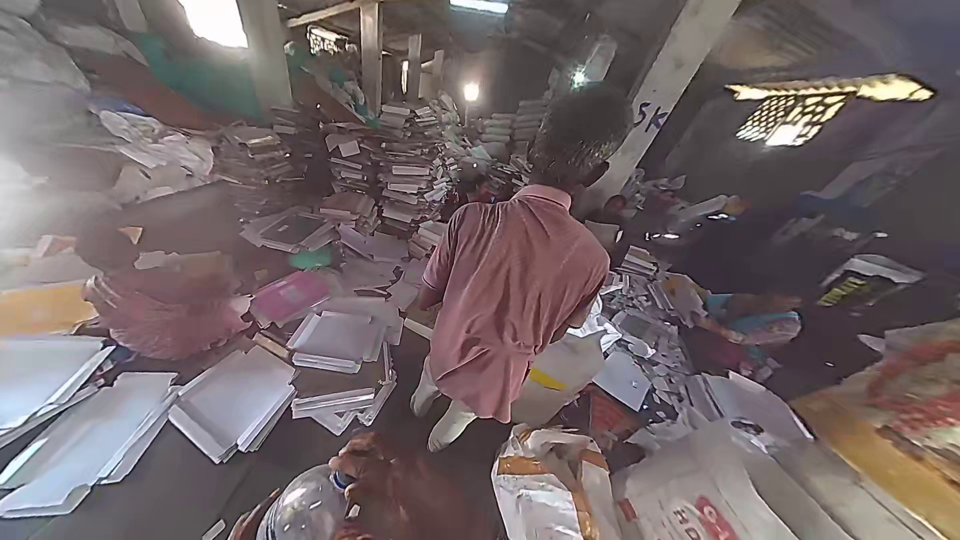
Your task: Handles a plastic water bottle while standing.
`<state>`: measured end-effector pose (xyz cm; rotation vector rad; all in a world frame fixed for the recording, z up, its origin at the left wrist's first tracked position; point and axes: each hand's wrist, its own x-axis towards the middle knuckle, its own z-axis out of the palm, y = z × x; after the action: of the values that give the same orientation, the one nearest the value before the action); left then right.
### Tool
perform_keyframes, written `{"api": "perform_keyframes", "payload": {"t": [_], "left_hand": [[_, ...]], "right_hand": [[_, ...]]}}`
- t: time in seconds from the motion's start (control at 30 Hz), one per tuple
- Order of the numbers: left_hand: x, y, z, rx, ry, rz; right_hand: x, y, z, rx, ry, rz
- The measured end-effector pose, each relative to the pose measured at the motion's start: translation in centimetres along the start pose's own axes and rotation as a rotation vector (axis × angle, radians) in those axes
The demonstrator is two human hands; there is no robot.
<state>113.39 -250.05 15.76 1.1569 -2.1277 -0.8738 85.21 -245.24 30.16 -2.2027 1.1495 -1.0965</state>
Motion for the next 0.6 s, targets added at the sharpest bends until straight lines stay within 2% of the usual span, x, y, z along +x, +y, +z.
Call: {"api": "perform_keyframes", "payload": {"t": [0.07,0.23,0.33,0.37,0.43,0.47,0.6], "left_hand": [[0.3,-1.1,0.1,0.022,0.04,0.047],[0.6,-0.8,-0.4,0.086,0.113,-0.02],[1.0,-0.6,0.1,0.108,0.126,-0.057],[1.3,-0.3,0.2,0.104,0.128,-0.063],[1.8,-0.1,0.9,0.09,0.124,-0.073],[2.0,0.0,1.3,0.083,0.111,-0.087],[2.8,1.0,2.8,0.125,0.104,-0.16]], "right_hand": [[0.3,0.8,-0.1,0.013,-0.026,0.024],[2.2,2.8,-0.1,-0.021,-0.082,-0.046],[4.4,-0.2,-2.2,-0.045,-0.279,0.224],[4.4,0.3,-2.3,-0.075,-0.285,0.208],[3.2,4.3,-1.1,-0.092,-0.125,-0.017],[2.8,5.1,-1.1,-0.083,-0.099,-0.043],[2.6,4.6,-3.3,-0.01,-0.144,0.13]]}}
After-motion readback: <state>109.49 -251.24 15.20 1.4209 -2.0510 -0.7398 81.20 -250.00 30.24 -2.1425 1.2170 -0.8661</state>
